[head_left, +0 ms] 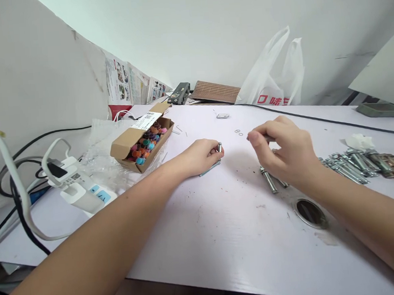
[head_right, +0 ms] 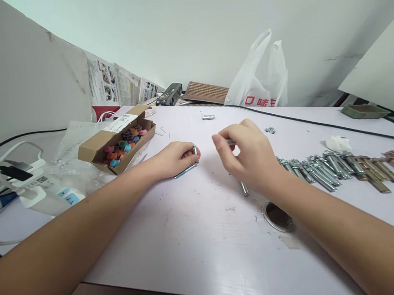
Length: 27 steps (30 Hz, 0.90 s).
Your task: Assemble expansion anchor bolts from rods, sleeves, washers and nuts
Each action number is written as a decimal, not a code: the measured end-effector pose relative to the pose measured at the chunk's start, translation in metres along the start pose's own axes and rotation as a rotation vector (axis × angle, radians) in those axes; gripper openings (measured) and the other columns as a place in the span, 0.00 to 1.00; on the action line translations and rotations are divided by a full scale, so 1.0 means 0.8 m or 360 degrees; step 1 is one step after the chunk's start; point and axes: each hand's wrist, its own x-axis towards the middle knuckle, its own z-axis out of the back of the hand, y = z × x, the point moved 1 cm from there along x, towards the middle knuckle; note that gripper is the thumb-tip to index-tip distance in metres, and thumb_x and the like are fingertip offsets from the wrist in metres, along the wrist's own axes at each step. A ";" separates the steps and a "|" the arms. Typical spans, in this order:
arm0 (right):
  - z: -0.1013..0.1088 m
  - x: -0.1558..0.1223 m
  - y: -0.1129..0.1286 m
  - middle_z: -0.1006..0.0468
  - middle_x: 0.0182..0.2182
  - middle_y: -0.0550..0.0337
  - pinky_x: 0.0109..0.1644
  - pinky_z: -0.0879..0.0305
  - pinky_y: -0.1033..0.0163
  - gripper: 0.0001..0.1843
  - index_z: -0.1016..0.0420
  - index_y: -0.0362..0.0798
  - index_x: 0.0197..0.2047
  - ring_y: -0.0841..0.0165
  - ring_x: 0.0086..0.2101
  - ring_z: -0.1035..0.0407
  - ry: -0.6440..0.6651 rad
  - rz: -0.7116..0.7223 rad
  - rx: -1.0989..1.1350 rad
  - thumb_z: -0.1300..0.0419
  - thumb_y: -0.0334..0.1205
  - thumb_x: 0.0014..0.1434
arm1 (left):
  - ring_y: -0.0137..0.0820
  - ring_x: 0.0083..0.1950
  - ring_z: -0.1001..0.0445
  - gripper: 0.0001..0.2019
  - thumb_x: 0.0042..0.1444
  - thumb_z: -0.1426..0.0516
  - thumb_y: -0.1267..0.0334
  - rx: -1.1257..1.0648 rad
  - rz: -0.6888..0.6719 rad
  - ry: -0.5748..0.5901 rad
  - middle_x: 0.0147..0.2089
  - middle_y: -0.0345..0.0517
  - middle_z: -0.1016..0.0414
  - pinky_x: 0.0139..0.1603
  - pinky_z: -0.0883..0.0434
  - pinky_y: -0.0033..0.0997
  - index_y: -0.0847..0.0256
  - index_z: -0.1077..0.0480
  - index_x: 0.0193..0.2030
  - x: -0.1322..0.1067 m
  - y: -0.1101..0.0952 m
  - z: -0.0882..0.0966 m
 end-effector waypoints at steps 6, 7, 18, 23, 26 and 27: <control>-0.029 0.033 -0.009 0.19 0.41 0.54 0.42 0.33 0.57 0.09 0.22 0.48 0.39 0.63 0.37 0.26 0.0531 -0.0545 0.0539 0.38 0.44 0.61 | 0.28 0.31 0.33 0.13 0.62 0.48 0.55 0.0018 -0.0068 -0.0039 0.30 0.40 0.29 0.32 0.40 0.29 0.61 0.31 0.33 0.000 0.000 -0.001; -0.034 0.037 -0.009 0.18 0.40 0.55 0.40 0.32 0.58 0.09 0.22 0.47 0.38 0.64 0.36 0.26 0.0585 -0.0568 0.0622 0.37 0.44 0.60 | 0.28 0.31 0.34 0.12 0.61 0.48 0.57 0.0005 -0.0089 -0.0040 0.30 0.40 0.29 0.32 0.40 0.29 0.61 0.30 0.33 0.000 0.001 -0.001; -0.057 0.055 -0.026 0.21 0.26 0.59 0.30 0.39 0.62 0.09 0.19 0.47 0.33 0.67 0.28 0.30 0.1019 -0.0427 0.0550 0.36 0.43 0.56 | 0.28 0.30 0.35 0.14 0.57 0.45 0.54 -0.0034 -0.0078 0.0016 0.27 0.39 0.29 0.32 0.41 0.29 0.63 0.27 0.31 0.010 0.012 -0.004; -0.045 0.034 -0.018 0.20 0.33 0.55 0.33 0.38 0.60 0.22 0.23 0.46 0.48 0.63 0.32 0.29 0.0974 -0.0538 0.0286 0.34 0.52 0.55 | 0.27 0.28 0.41 0.13 0.54 0.43 0.55 0.0033 -0.0034 0.0104 0.23 0.37 0.35 0.28 0.45 0.30 0.62 0.31 0.25 0.006 0.012 0.000; -0.020 0.018 0.001 0.22 0.33 0.56 0.36 0.38 0.59 0.23 0.27 0.48 0.52 0.63 0.33 0.31 0.0678 -0.0400 0.0162 0.37 0.52 0.59 | 0.28 0.29 0.37 0.11 0.52 0.42 0.55 -0.0009 0.0022 0.0102 0.26 0.39 0.30 0.30 0.42 0.30 0.62 0.28 0.30 0.002 0.006 0.003; -0.015 0.013 0.009 0.23 0.32 0.56 0.37 0.39 0.59 0.19 0.26 0.48 0.49 0.63 0.33 0.31 0.0683 -0.0304 0.0149 0.37 0.51 0.60 | 0.29 0.30 0.35 0.10 0.52 0.42 0.56 -0.0013 0.0014 0.0110 0.28 0.39 0.29 0.31 0.41 0.30 0.61 0.27 0.31 0.001 0.005 0.004</control>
